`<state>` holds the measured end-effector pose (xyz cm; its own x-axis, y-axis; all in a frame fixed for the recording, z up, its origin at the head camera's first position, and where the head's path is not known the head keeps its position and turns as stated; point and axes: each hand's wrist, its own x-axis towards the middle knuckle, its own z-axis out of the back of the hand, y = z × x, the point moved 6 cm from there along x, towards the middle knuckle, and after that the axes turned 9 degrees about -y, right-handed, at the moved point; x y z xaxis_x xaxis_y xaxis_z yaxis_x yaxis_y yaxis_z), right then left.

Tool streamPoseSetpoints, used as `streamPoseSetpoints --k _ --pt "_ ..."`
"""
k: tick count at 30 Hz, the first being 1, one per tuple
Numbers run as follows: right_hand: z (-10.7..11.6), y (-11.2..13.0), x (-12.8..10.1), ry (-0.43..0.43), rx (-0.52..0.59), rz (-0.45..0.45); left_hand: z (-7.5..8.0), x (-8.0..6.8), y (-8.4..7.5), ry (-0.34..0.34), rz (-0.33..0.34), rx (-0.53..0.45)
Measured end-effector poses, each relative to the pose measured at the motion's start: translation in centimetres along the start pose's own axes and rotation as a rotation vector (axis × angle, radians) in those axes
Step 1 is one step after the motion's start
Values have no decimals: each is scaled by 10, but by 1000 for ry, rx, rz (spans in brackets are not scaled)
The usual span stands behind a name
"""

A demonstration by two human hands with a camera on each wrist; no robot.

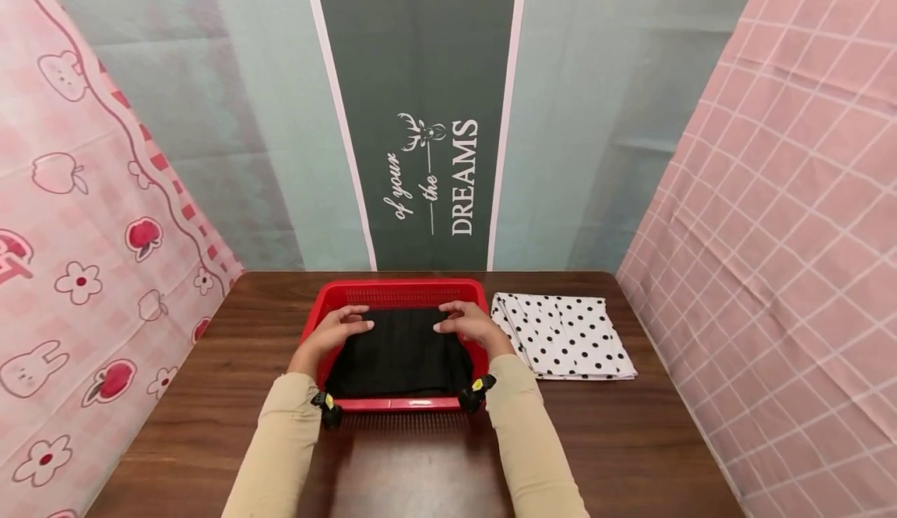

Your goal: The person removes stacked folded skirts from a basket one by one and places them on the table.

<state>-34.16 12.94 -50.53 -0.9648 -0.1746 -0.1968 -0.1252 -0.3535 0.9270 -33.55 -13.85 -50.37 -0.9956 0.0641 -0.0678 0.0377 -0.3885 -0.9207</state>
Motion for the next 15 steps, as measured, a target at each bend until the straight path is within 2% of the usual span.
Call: streamPoseSetpoints --k 4,7,9,15 --pt "-7 -3 9 -43 -34 -13 3 3 2 20 32 63" --pt "-14 -8 13 -65 -73 -24 6 3 4 33 67 75" --pt "-18 -13 14 -79 -107 -42 9 2 3 36 81 68" --pt "-25 -29 14 -90 -86 -139 15 1 1 21 121 13"
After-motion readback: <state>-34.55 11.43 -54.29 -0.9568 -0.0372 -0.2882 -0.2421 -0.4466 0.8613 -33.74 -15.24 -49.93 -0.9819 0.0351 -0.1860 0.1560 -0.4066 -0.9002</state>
